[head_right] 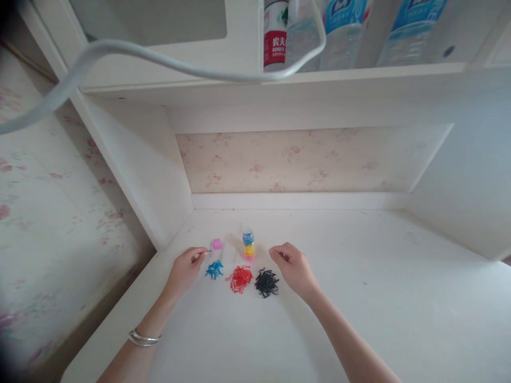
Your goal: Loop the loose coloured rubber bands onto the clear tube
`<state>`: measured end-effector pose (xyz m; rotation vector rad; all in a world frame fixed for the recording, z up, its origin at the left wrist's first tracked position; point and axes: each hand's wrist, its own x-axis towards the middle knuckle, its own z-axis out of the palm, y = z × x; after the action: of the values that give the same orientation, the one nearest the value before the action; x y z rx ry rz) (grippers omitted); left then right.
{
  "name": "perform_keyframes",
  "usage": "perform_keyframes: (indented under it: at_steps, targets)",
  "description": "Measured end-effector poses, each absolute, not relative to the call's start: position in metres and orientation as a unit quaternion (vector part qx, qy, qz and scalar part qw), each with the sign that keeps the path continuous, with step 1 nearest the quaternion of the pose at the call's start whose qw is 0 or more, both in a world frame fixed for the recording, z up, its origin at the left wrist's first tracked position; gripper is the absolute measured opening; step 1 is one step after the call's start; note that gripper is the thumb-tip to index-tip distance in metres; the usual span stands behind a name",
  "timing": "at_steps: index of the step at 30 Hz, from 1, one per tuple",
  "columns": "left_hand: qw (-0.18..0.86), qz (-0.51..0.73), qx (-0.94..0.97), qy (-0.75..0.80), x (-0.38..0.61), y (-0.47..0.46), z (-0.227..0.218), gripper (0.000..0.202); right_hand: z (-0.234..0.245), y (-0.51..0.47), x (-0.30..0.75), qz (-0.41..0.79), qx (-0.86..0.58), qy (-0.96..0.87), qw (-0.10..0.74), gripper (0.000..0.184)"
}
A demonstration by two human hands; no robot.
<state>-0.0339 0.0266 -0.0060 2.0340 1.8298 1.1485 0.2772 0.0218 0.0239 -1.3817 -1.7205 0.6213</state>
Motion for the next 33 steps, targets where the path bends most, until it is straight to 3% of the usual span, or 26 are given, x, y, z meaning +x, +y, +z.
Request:
perform_keyframes:
  at_steps: [6,12,24,33]
  targets:
    - [0.085,0.402,0.747,0.523,0.013,0.033,0.035,0.023,-0.031,-0.021,0.328,0.277,-0.623,-0.628,0.376,0.040]
    - [0.054,0.392,0.766,0.507,0.057,0.056,0.066,0.020,-0.034,-0.039,0.340,0.271,-0.636,-0.614,0.381,0.040]
    - [0.030,0.305,0.765,0.566,0.071,0.061,0.067,0.026,-0.041,-0.040,0.336,0.244,-0.618,-0.642,0.382,0.037]
    - [0.062,0.369,0.712,0.594,0.025,0.053,0.049,0.028,-0.036,-0.042,0.328,0.225,-0.627,-0.652,0.363,0.038]
